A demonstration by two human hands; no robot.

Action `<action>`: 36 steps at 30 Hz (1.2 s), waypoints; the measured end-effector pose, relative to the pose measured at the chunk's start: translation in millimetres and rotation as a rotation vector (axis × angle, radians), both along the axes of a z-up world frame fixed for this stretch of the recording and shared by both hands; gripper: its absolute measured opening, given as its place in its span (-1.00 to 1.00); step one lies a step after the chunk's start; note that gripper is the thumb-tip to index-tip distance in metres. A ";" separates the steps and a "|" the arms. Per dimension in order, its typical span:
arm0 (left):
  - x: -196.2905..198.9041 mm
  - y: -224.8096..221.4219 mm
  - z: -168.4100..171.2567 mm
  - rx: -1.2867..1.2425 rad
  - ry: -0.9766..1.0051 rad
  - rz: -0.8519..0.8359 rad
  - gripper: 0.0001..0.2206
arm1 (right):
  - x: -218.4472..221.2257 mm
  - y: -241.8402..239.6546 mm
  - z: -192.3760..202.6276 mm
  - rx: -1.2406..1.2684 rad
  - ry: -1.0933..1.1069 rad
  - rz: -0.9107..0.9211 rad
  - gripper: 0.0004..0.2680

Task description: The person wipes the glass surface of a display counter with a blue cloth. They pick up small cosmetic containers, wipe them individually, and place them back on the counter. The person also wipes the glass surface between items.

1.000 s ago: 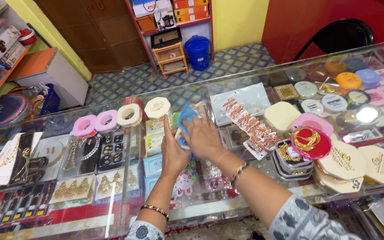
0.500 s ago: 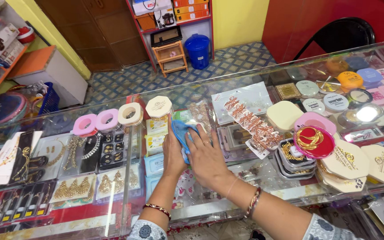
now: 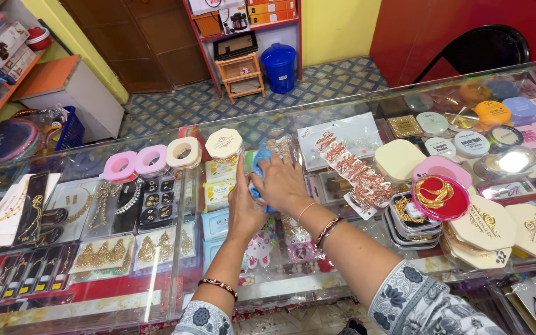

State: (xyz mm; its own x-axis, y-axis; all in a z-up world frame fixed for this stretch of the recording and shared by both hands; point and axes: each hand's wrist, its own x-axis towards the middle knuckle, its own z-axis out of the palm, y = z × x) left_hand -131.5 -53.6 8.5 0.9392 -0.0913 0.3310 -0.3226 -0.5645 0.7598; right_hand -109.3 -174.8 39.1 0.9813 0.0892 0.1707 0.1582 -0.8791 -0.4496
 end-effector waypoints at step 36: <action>7.7 -55.6 -40.1 -1.113 0.459 -0.314 -0.37 | -44.5 -25.8 -42.1 0.652 -0.532 -0.077 -0.66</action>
State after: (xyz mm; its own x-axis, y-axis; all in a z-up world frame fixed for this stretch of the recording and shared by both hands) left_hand -123.8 -109.1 -31.6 0.9769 -0.2130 0.0197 0.0944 0.5120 0.8538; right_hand -153.8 -200.6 -3.0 0.7550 -0.2510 0.6059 0.4427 -0.4865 -0.7532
